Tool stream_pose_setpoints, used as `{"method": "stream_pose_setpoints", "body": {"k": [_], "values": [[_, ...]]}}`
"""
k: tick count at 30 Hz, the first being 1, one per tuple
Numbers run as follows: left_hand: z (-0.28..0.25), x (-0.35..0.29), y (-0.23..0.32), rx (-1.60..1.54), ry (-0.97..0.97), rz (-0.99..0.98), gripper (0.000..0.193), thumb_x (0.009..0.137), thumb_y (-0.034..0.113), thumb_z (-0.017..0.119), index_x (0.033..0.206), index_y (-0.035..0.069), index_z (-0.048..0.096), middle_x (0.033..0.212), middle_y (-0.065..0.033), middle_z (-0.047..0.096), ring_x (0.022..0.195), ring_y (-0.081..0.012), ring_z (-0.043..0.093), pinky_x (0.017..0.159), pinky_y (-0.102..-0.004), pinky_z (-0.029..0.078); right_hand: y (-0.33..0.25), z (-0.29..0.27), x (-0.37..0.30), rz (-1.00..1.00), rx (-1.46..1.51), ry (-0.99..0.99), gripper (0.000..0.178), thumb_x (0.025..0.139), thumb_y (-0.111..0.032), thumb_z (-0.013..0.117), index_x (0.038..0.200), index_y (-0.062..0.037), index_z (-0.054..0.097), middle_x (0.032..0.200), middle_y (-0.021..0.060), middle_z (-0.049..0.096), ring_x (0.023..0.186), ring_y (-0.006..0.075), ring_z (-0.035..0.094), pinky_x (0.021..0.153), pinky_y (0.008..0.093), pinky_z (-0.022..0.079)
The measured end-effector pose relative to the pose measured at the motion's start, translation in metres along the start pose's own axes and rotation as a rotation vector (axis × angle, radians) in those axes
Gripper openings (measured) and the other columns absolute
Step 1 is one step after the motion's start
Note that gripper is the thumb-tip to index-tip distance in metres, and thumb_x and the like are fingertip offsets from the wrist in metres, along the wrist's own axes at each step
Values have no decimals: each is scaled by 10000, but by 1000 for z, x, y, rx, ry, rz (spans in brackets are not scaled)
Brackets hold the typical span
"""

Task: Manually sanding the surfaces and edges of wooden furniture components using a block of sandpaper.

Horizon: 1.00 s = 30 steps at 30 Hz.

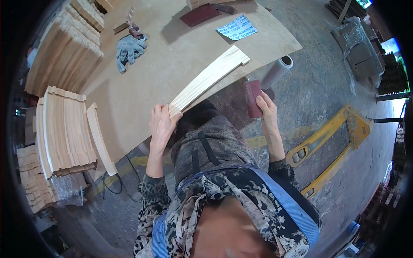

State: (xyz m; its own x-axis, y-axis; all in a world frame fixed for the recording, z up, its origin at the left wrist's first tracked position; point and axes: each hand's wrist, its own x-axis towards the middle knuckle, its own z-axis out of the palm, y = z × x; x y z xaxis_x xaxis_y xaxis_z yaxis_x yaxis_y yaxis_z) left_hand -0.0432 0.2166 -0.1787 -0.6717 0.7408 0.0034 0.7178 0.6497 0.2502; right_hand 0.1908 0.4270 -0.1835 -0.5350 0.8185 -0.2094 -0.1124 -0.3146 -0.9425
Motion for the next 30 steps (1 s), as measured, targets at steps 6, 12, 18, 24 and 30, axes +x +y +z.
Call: {"method": "stream_pose_setpoints", "body": {"k": [6, 12, 18, 24, 30], "values": [[4, 3, -5, -224, 24, -66, 505, 709, 244, 740, 1077, -1, 497, 892, -167, 584, 826, -333, 578, 760, -394, 466, -5, 18, 8, -7, 10, -57, 469, 888, -230, 600, 1275, 15, 494, 1139, 48, 585, 1007, 102, 535, 889, 240, 405], [-2, 11, -3, -623, 202, -128, 369, 648, 61, 757, 957, 17, 560, 807, -101, 576, 712, -208, 567, 669, -307, 456, -11, 18, 22, -55, -27, -16, 471, 882, -239, 607, 1260, 23, 507, 1145, 63, 580, 1014, 121, 531, 896, 247, 398], [10, 10, -16, -466, 438, 137, 311, 636, 23, 753, 911, 12, 608, 911, -106, 613, 822, -227, 590, 712, -312, 473, -28, 41, 46, -394, -333, -47, 492, 818, -317, 646, 1208, -29, 565, 1213, 153, 514, 1102, 236, 512, 941, 320, 389], [42, -5, -25, -803, 404, -21, 269, 679, 32, 737, 929, 12, 640, 894, -91, 615, 788, -187, 595, 713, -284, 473, -17, 65, 65, -591, -741, -29, 463, 789, -353, 662, 1159, -80, 613, 1214, 216, 510, 1125, 321, 511, 943, 379, 407], [56, -11, -30, -693, 425, 6, 246, 710, 65, 723, 939, 27, 640, 885, -97, 620, 794, -180, 597, 706, -297, 480, -15, 155, 16, -923, -936, -196, 307, 707, -296, 677, 1009, -242, 661, 1098, 133, 577, 937, 293, 594, 749, 389, 514]]}}
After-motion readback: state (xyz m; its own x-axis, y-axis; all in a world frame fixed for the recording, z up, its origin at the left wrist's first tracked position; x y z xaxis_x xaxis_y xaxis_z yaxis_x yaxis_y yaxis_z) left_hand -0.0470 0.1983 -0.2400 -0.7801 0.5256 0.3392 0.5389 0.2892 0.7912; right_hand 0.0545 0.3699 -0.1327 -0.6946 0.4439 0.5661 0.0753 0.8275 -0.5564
